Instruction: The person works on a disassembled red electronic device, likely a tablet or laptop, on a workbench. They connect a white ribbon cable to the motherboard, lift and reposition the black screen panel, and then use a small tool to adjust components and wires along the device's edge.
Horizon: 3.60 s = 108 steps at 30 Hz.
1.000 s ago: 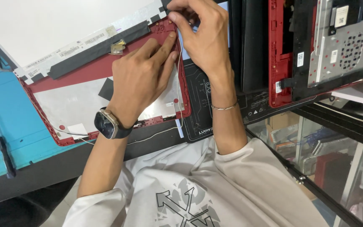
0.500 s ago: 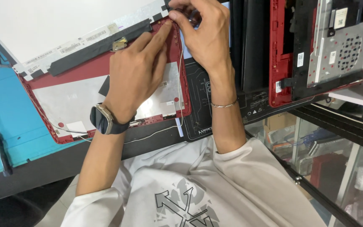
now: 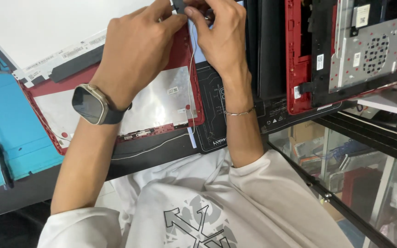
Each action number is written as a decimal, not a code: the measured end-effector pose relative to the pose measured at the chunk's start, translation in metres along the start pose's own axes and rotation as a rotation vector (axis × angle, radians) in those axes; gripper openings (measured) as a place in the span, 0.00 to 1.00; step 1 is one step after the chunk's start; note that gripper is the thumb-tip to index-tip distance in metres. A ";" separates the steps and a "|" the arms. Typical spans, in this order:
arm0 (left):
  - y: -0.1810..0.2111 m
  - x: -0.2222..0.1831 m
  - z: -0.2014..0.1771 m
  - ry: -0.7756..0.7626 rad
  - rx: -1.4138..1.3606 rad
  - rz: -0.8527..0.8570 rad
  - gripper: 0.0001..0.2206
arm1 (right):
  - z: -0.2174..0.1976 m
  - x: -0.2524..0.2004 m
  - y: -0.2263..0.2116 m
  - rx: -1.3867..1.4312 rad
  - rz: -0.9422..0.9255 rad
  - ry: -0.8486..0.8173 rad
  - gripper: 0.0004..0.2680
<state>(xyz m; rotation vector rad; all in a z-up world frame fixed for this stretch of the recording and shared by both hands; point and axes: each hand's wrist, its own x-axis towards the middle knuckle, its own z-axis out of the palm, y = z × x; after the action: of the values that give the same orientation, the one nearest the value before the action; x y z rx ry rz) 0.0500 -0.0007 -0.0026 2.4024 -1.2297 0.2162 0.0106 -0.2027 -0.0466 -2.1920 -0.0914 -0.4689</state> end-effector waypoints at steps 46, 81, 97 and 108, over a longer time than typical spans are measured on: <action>-0.002 -0.036 0.005 0.257 -0.114 -0.188 0.12 | -0.024 -0.003 -0.037 -0.141 -0.120 -0.077 0.19; -0.004 -0.036 0.009 0.287 -0.176 -0.170 0.09 | -0.021 -0.015 -0.028 -0.264 0.063 0.009 0.11; 0.055 -0.066 -0.058 0.041 -0.246 -0.156 0.08 | -0.008 -0.011 0.005 -0.148 0.102 0.169 0.08; 0.121 -0.157 -0.053 -0.121 -0.076 -0.349 0.07 | -0.012 -0.016 0.003 -0.292 -0.131 0.185 0.03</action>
<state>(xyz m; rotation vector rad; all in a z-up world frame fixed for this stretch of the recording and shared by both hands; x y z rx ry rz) -0.1370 0.0758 0.0307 2.5423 -0.8290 -0.0814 -0.0072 -0.2122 -0.0479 -2.4232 -0.0701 -0.7995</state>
